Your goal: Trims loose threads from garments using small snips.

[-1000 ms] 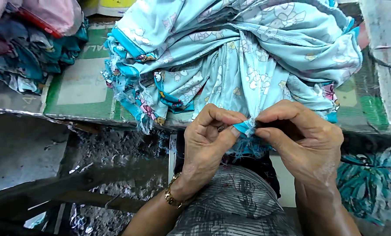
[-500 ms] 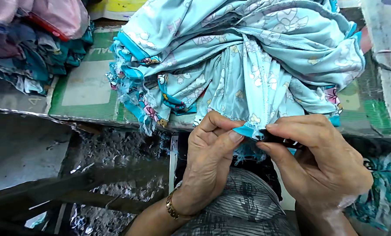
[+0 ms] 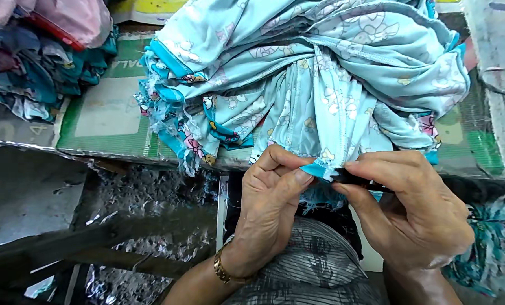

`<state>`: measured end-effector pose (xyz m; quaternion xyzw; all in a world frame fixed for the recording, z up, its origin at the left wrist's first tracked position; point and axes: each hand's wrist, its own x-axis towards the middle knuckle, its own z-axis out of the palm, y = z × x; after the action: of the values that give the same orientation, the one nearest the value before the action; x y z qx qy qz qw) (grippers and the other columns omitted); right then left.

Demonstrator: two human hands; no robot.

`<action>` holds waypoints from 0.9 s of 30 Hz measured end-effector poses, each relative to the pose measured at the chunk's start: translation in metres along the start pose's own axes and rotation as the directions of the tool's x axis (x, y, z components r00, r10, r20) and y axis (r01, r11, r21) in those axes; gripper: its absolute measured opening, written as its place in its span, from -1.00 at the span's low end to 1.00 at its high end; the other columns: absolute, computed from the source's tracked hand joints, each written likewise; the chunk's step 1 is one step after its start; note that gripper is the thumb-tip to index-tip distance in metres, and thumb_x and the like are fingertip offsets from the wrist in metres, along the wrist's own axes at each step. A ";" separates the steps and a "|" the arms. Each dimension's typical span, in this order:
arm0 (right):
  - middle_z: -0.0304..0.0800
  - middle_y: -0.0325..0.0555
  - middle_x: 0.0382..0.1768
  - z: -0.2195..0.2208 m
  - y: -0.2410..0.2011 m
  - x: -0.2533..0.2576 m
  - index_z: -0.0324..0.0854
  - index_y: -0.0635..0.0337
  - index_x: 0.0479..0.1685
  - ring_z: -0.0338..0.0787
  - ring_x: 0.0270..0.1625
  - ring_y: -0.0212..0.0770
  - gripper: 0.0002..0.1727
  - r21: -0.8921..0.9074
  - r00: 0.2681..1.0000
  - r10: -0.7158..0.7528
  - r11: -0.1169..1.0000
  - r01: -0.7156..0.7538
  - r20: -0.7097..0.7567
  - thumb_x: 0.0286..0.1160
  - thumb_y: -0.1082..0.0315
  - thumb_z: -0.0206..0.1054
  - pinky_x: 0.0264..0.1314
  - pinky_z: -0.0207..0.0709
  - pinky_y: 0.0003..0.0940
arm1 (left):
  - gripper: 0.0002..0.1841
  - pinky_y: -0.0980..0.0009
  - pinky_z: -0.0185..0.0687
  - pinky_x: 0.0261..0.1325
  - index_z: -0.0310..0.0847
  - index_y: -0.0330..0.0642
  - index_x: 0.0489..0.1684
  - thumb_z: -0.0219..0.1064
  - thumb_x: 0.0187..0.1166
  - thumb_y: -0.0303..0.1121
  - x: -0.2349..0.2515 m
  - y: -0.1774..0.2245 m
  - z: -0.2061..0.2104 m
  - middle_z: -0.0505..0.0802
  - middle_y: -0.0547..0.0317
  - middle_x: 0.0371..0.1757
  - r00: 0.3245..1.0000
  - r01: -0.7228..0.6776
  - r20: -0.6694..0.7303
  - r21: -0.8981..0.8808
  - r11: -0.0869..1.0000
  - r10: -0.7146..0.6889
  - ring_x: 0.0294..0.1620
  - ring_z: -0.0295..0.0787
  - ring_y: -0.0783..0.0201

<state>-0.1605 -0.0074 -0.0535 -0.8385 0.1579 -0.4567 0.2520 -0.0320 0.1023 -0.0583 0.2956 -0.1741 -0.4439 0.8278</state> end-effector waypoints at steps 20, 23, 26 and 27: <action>0.79 -0.21 -0.15 -0.002 -0.003 -0.002 0.69 0.13 -0.10 0.75 -0.09 -0.50 -0.85 -0.049 1.000 0.007 0.999 -0.007 0.000 0.61 0.24 0.44 -0.10 0.54 -0.67 | -0.84 0.42 0.80 0.14 0.75 -0.15 -0.01 0.42 0.55 -0.53 0.000 -0.005 -0.001 0.91 0.07 -0.05 0.984 -0.180 0.048 0.236 0.955 0.173 0.01 0.89 0.35; 0.80 -0.20 -0.14 -0.001 -0.004 -0.002 0.70 0.13 -0.09 0.75 -0.11 -0.48 -0.85 -0.067 1.000 0.000 0.998 0.000 -0.002 0.60 0.25 0.44 -0.12 0.52 -0.63 | -0.84 0.43 0.80 0.14 0.75 -0.16 -0.02 0.41 0.54 -0.55 0.000 -0.006 -0.001 0.91 0.07 -0.05 0.979 -0.204 0.065 0.267 0.942 0.194 0.03 0.89 0.34; 0.81 -0.18 -0.15 -0.001 -0.005 0.000 0.71 0.12 -0.09 0.75 -0.13 -0.45 -0.86 -0.075 1.000 -0.009 0.997 0.009 0.001 0.60 0.26 0.44 -0.16 0.51 -0.61 | -0.84 0.46 0.80 0.12 0.73 -0.16 -0.01 0.41 0.55 -0.54 0.000 -0.006 -0.001 0.91 0.10 -0.05 0.969 -0.248 0.097 0.311 0.917 0.229 0.02 0.88 0.37; 0.81 -0.18 -0.15 -0.001 -0.005 0.000 0.71 0.12 -0.10 0.75 -0.13 -0.44 -0.86 -0.082 1.000 -0.014 0.997 0.014 0.002 0.60 0.26 0.43 -0.16 0.50 -0.60 | -0.84 0.46 0.80 0.12 0.73 -0.16 -0.01 0.42 0.55 -0.55 0.000 -0.006 -0.001 0.91 0.11 -0.04 0.966 -0.259 0.107 0.321 0.911 0.237 0.02 0.88 0.37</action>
<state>-0.1614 -0.0034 -0.0504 -0.8494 0.1706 -0.4510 0.2142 -0.0350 0.0998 -0.0631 0.3917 -0.3098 -0.3090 0.8094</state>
